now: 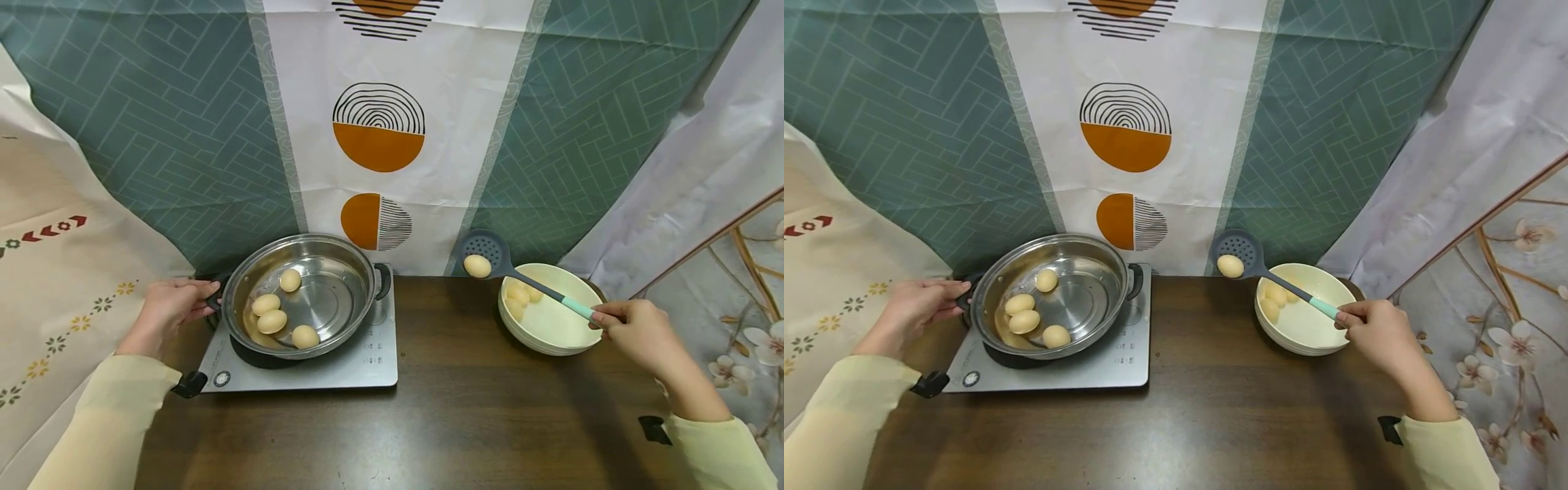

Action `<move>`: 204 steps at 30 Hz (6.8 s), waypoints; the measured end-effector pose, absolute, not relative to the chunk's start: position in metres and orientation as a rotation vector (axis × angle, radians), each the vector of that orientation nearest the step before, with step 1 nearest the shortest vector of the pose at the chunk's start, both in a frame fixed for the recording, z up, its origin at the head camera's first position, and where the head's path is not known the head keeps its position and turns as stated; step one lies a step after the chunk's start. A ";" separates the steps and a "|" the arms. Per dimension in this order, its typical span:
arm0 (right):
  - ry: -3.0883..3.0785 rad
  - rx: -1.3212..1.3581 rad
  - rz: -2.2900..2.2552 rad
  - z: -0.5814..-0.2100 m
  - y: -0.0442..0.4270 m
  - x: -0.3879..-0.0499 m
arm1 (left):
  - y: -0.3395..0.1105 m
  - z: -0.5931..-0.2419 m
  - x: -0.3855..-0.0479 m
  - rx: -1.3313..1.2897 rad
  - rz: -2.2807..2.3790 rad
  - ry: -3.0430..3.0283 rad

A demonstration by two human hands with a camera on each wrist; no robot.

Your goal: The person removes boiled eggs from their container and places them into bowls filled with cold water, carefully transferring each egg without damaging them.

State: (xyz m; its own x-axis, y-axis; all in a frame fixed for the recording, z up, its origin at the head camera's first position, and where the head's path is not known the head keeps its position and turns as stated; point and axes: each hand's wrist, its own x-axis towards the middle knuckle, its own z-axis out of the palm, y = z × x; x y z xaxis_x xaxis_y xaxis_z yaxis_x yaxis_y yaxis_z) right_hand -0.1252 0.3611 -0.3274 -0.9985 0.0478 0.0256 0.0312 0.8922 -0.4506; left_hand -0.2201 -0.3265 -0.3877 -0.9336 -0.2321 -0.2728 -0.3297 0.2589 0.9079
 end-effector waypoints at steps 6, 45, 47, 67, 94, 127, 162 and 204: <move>-3.049 -0.103 0.719 -0.332 0.378 -0.120 | -0.326 -0.388 -0.219 -0.546 1.755 2.443; -3.087 -0.426 0.490 -0.360 0.463 -0.076 | -0.326 -0.387 -0.219 -0.548 1.805 2.415; -3.094 -0.436 0.470 -0.361 0.463 -0.077 | -0.326 -0.386 -0.219 -0.549 1.802 2.419; -3.110 -0.367 0.359 -0.368 0.463 -0.081 | -0.325 -0.387 -0.219 -0.568 1.786 2.416; -3.004 -0.277 0.198 -0.362 0.453 -0.080 | -0.326 -0.387 -0.219 -0.572 1.812 2.395; -2.942 -0.239 0.184 -0.357 0.445 -0.080 | -0.325 -0.387 -0.219 -0.556 1.843 2.396; -2.783 0.249 0.558 -0.318 0.287 -0.152 | -0.324 -0.382 -0.221 -0.570 1.759 2.427; -2.639 0.874 0.169 -0.344 0.118 -0.176 | -0.326 -0.383 -0.219 -0.580 1.717 2.454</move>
